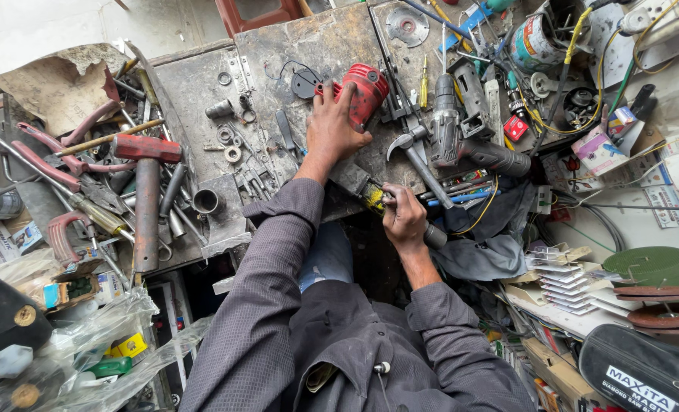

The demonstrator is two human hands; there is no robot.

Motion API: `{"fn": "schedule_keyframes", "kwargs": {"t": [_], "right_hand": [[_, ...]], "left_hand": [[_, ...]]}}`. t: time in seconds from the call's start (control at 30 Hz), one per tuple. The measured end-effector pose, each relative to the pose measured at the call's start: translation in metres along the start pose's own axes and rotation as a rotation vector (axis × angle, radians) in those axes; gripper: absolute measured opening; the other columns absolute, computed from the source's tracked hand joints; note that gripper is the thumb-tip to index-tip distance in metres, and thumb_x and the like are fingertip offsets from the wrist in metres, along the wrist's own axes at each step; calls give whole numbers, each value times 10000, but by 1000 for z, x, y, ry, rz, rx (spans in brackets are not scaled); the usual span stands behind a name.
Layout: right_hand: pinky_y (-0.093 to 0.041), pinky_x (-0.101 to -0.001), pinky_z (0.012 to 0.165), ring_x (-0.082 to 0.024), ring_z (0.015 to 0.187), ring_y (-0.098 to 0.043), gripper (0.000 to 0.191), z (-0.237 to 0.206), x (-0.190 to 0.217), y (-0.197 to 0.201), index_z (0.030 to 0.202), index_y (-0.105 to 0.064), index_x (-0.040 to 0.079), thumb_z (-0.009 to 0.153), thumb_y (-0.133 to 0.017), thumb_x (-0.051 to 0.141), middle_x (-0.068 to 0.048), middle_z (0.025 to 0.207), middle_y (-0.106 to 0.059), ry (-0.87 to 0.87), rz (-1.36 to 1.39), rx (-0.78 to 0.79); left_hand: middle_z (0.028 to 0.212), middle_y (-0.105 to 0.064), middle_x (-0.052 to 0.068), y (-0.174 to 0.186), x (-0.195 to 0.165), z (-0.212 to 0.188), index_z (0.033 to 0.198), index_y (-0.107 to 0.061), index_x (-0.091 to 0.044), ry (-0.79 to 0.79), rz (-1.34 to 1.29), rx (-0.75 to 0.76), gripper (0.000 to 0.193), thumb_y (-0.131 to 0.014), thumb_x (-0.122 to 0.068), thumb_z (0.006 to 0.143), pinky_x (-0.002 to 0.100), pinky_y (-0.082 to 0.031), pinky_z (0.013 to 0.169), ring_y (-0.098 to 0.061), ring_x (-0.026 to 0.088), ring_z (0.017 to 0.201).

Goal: The person holds a red angle grinder steady on a cluttered workbench with one hand while using a spanner in the other hand to work on the tool's components, repeatedly turning the fastener and repositioning small parts around the grinder.

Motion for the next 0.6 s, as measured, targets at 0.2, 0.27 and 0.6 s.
{"fn": "schedule_keyframes", "kwargs": {"t": [0.2,0.27,0.6], "right_hand": [[-575,-435,769,-377,892,-713,105,4,0,-12,995,-627,14,930,-545,4,-164,980,-723,-139,-31,-85],[-569,-432,756,-383,874,-707,121,3,1,-14,978,-621,13,920,-515,25,-173,963,-716,-202,-5,-87],[-559,-335,695,-218,696,-731,609,41,-95,-41,813,-661,27,1132,-311,410,-95,733,-745,-804,527,316]], "left_hand": [[1474,-360,239,1,-1,1,1414,-446,-175,-29,30,-26,1027,-917,-402,530,572,-530,913,-474,449,1266],[1484,-373,227,1,-1,-1,1416,-461,-180,-35,10,-11,992,-906,-398,556,571,-536,920,-483,437,1281],[1522,-344,254,-2,4,1,1436,-456,-182,-56,-6,4,986,-901,-402,583,563,-540,932,-484,441,1285]]}}
Point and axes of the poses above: each hand's wrist, its own z-axis towards the middle knuckle, its own y-axis out of the back of the hand, x = y × z, the point moved 4 cm from there along z, towards the middle knuckle
